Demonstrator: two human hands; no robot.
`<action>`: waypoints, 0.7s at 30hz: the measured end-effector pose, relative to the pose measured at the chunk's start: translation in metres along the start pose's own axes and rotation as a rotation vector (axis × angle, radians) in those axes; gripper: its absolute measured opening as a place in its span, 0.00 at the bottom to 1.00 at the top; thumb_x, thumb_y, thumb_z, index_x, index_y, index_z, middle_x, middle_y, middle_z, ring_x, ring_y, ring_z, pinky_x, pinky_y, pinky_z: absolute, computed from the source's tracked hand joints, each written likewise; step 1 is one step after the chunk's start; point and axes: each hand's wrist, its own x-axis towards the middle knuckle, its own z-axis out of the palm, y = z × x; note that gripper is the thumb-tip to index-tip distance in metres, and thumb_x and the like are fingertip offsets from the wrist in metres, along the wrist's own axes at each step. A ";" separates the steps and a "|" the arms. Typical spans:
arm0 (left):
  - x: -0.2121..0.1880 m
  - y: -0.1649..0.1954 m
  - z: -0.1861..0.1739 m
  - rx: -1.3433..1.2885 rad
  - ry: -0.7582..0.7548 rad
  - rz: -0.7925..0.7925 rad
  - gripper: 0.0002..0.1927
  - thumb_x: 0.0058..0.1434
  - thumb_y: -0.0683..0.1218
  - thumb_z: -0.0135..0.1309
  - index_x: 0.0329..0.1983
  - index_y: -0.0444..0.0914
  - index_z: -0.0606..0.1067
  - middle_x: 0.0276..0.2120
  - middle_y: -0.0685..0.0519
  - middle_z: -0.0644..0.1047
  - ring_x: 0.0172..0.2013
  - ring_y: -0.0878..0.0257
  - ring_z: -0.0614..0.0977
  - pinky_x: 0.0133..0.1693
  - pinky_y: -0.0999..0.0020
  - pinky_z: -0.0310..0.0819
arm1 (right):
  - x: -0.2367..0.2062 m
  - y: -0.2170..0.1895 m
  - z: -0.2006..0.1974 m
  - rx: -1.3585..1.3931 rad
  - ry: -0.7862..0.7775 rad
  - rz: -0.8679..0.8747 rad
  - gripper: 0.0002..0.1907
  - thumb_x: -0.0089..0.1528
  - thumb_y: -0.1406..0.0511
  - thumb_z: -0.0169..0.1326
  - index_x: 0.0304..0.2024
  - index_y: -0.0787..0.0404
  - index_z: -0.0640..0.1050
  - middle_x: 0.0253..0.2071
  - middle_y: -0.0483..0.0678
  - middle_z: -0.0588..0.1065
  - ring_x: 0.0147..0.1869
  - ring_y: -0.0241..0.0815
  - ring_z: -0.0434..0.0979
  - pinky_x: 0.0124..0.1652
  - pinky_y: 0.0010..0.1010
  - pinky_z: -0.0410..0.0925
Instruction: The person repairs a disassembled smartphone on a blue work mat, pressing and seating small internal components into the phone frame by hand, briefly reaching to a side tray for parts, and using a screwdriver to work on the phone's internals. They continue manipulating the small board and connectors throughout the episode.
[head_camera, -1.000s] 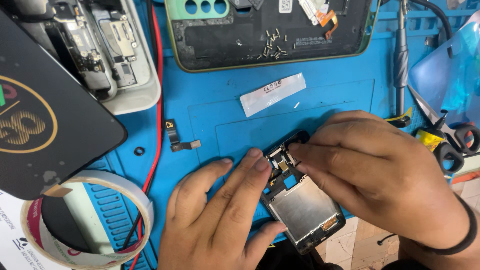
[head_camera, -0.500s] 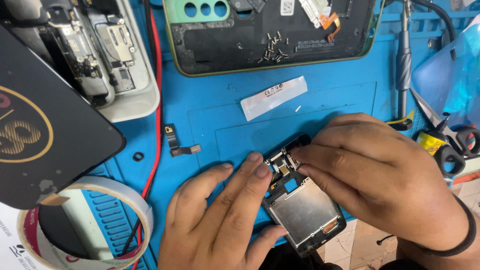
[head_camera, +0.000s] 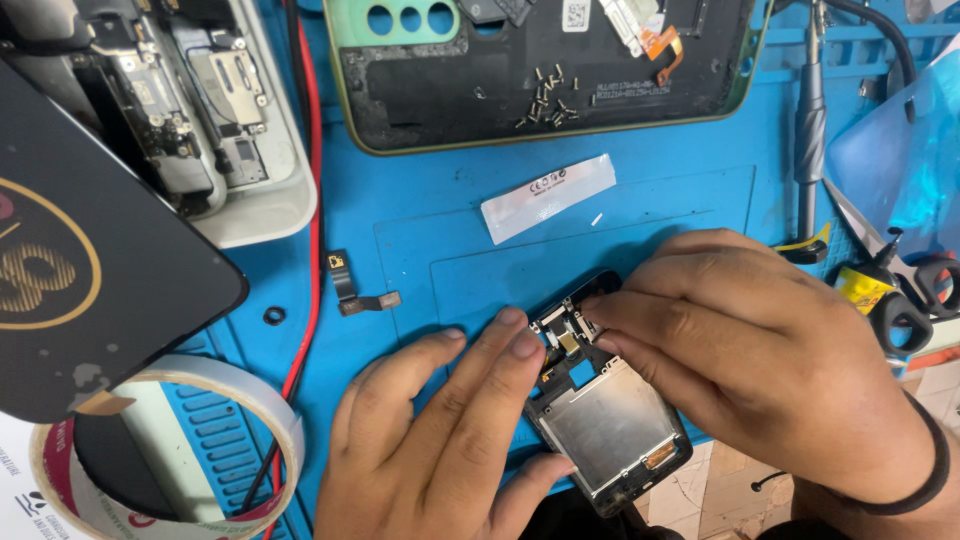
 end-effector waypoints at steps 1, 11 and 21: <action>0.000 0.000 0.000 0.001 -0.004 -0.003 0.42 0.54 0.57 0.66 0.69 0.40 0.65 0.62 0.49 0.76 0.59 0.50 0.73 0.59 0.51 0.66 | 0.000 0.000 0.001 -0.001 0.004 0.003 0.15 0.54 0.69 0.65 0.43 0.62 0.80 0.39 0.48 0.76 0.44 0.49 0.79 0.43 0.36 0.71; 0.002 -0.002 0.000 0.025 0.008 0.028 0.40 0.55 0.57 0.66 0.67 0.39 0.66 0.62 0.49 0.76 0.58 0.49 0.73 0.58 0.51 0.66 | -0.002 -0.002 0.005 -0.072 0.007 -0.049 0.18 0.53 0.70 0.67 0.45 0.67 0.78 0.40 0.52 0.75 0.45 0.54 0.78 0.46 0.42 0.72; 0.002 -0.002 -0.002 0.005 -0.003 0.026 0.42 0.51 0.56 0.68 0.67 0.39 0.66 0.62 0.49 0.75 0.58 0.50 0.73 0.58 0.51 0.66 | -0.001 -0.008 0.000 -0.113 -0.030 -0.080 0.20 0.53 0.71 0.66 0.47 0.69 0.78 0.41 0.54 0.74 0.47 0.56 0.78 0.46 0.43 0.72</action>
